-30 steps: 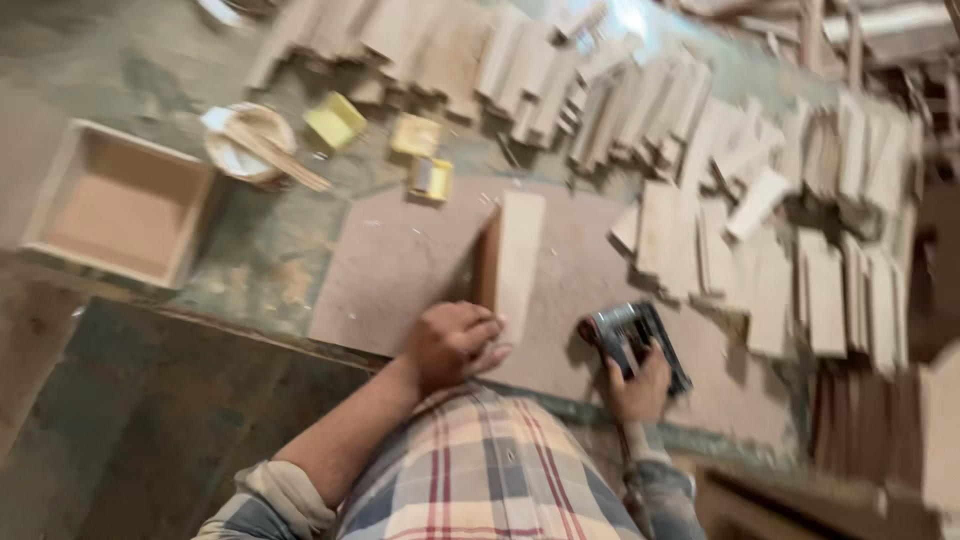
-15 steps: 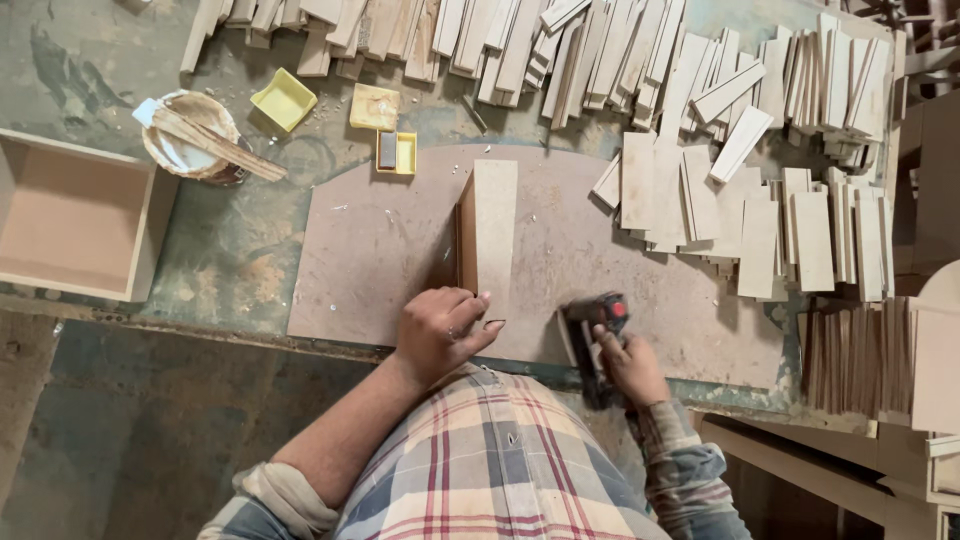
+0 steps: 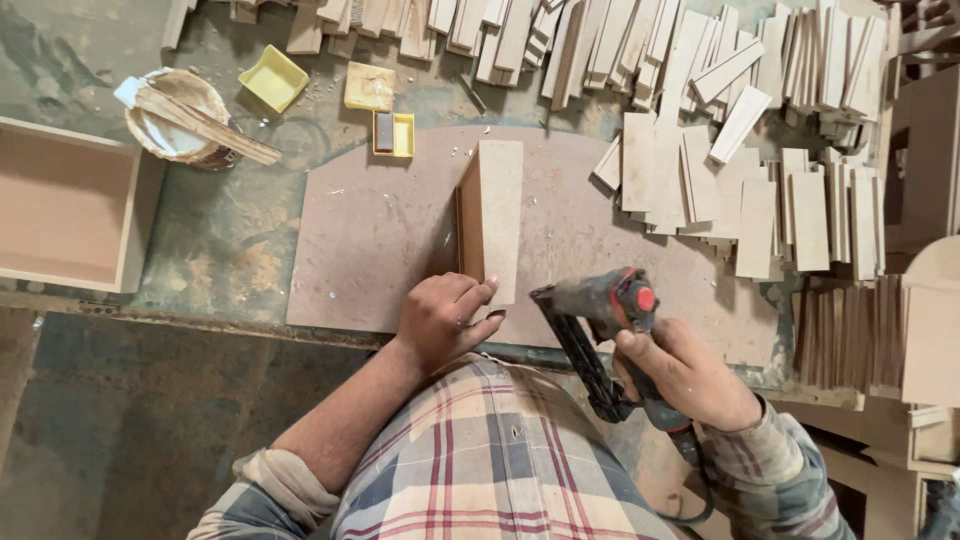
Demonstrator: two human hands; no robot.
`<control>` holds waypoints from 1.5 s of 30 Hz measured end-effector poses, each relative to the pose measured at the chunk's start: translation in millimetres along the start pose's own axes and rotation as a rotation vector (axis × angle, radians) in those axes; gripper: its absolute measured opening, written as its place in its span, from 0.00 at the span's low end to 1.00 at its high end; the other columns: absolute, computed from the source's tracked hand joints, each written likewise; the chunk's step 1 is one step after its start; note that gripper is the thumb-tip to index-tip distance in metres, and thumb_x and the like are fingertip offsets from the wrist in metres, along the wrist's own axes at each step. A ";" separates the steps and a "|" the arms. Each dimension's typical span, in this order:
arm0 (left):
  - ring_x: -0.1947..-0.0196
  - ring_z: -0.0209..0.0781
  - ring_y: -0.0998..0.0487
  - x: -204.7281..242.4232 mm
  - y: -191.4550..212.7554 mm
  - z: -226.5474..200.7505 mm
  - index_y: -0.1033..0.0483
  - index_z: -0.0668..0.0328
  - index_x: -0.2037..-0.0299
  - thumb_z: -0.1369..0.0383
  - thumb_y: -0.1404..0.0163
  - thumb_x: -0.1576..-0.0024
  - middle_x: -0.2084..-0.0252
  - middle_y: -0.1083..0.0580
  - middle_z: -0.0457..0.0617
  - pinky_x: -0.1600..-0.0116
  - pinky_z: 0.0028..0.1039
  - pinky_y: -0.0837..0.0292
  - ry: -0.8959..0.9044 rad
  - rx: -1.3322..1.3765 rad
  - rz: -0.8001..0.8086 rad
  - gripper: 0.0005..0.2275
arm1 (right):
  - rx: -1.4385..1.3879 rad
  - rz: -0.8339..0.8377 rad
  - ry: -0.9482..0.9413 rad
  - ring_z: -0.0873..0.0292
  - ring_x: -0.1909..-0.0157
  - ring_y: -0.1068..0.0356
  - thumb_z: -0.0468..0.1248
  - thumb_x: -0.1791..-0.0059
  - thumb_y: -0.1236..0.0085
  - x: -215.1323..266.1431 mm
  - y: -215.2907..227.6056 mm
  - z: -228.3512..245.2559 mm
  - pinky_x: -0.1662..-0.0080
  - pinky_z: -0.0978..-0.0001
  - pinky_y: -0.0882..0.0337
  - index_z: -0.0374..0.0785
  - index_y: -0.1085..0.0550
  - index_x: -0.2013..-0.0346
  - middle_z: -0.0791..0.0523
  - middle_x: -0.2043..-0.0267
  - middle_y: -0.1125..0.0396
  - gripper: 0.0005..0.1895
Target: The person assembles small wooden boxes by applying glue to the edges of thin wooden panels and joining them with a pneumatic nail gun. They repeatedly align panels, fasten them, and place completed boxes into a nearby cardboard box.
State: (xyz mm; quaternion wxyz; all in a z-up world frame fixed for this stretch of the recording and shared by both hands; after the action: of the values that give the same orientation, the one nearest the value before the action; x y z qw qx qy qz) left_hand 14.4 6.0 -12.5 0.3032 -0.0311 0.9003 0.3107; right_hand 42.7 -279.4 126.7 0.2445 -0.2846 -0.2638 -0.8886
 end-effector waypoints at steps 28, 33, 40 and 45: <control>0.68 0.44 0.23 3.6 -12.4 25.6 0.24 0.66 0.49 0.67 0.37 0.46 0.69 0.25 0.49 0.62 0.31 0.24 -0.046 0.277 0.136 0.18 | 0.227 0.081 -0.068 0.64 0.79 0.39 0.49 0.46 0.51 0.3 -10.2 38.3 0.74 0.68 0.36 0.32 0.29 0.79 0.57 0.83 0.35 0.25; 0.69 0.43 0.23 4.3 -9.3 29.7 0.22 0.61 0.50 0.66 0.36 0.48 0.70 0.26 0.47 0.63 0.32 0.25 -0.044 0.231 0.154 0.17 | 0.155 0.143 -0.053 0.65 0.77 0.39 0.48 0.45 0.52 -1.1 -13.5 44.9 0.73 0.69 0.36 0.34 0.28 0.77 0.59 0.81 0.35 0.23; 0.69 0.42 0.24 4.6 -11.1 29.2 0.19 0.57 0.54 0.69 0.36 0.49 0.72 0.28 0.45 0.64 0.32 0.27 -0.074 0.162 0.078 0.13 | 0.179 0.148 -0.084 0.65 0.78 0.39 0.47 0.45 0.53 -8.3 -19.9 54.4 0.74 0.68 0.36 0.34 0.28 0.78 0.58 0.82 0.35 0.23; 0.65 0.41 0.25 1.7 -11.0 24.8 0.18 0.56 0.55 0.69 0.36 0.47 0.68 0.28 0.45 0.60 0.31 0.26 -0.070 0.156 0.048 0.11 | 0.300 0.119 -0.083 0.63 0.80 0.36 0.49 0.46 0.53 -8.6 -19.5 60.7 0.75 0.67 0.34 0.33 0.26 0.79 0.57 0.83 0.33 0.25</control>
State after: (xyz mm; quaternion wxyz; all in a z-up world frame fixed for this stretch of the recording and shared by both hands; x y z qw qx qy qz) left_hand 28.8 11.7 -34.9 0.3283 0.0253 0.9112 0.2476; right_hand 60.3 -225.6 157.3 0.3254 -0.2963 -0.3861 -0.8107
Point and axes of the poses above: each hand's wrist, its own x-axis away from the middle knuckle, its own y-axis out of the back of the hand, z = x × y, the point moved 1 cm from there along -x, towards the middle knuckle
